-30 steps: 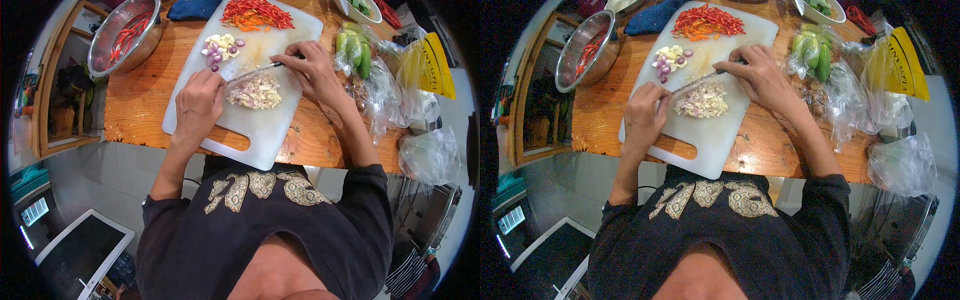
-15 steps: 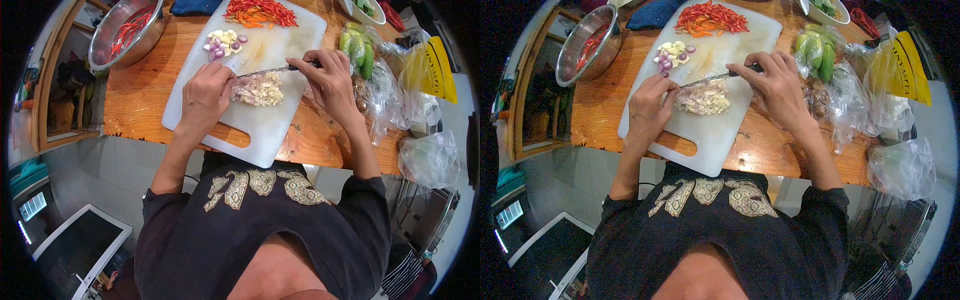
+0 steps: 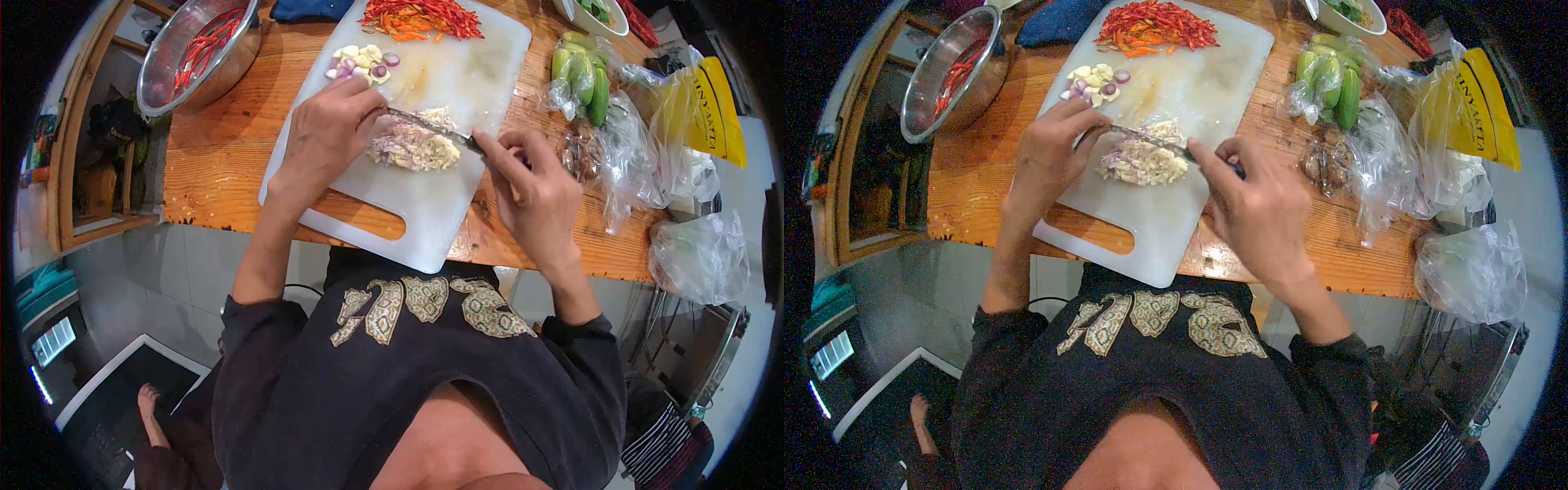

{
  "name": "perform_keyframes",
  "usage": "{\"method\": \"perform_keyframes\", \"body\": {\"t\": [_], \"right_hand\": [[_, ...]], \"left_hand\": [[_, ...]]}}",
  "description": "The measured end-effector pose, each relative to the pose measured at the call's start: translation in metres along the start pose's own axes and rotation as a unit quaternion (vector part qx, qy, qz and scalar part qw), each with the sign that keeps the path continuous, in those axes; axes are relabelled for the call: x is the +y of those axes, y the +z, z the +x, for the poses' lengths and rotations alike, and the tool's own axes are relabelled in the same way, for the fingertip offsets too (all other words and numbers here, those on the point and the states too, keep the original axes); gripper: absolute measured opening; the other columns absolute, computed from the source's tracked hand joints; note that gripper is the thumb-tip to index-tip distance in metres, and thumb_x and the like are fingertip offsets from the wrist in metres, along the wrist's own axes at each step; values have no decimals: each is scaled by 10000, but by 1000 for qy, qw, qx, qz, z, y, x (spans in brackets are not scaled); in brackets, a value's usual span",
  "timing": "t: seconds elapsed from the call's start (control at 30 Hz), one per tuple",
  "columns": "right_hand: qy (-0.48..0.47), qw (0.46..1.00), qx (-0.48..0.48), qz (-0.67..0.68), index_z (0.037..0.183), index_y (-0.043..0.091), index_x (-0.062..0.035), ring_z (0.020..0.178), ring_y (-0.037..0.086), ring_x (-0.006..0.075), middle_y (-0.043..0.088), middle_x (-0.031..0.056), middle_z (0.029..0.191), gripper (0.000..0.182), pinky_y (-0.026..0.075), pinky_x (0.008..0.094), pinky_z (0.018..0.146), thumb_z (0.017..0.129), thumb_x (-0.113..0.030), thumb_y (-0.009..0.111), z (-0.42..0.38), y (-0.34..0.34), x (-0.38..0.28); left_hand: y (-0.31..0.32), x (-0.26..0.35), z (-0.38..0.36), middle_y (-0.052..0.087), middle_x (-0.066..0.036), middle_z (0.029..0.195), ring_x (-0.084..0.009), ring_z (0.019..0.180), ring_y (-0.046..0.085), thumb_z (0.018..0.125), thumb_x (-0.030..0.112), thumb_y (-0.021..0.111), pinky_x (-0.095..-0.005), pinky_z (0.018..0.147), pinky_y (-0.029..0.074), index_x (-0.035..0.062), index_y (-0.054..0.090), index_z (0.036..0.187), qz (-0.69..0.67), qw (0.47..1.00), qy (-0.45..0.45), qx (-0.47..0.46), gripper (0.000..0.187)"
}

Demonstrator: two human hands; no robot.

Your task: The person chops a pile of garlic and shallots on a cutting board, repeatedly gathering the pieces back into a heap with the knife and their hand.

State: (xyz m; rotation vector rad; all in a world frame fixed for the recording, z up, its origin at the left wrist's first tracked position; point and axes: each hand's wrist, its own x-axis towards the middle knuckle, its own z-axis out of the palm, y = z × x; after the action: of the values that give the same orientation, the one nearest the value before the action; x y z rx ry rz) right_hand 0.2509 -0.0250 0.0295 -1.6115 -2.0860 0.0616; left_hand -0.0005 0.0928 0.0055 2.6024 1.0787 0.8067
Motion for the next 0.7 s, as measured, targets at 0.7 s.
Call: {"method": "perform_keyframes", "body": {"t": [0.7], "right_hand": [[44,997,53,38,1264,739,-131,807,592,226,621,66,937,529,486,337,641,765,43,748,-31,34,-12]], "left_hand": [[6,-28,29,630,-32,875,-225,929,653,832,121,726,-368,749,558,95,660,863,82,978,173,-78,78]]}}
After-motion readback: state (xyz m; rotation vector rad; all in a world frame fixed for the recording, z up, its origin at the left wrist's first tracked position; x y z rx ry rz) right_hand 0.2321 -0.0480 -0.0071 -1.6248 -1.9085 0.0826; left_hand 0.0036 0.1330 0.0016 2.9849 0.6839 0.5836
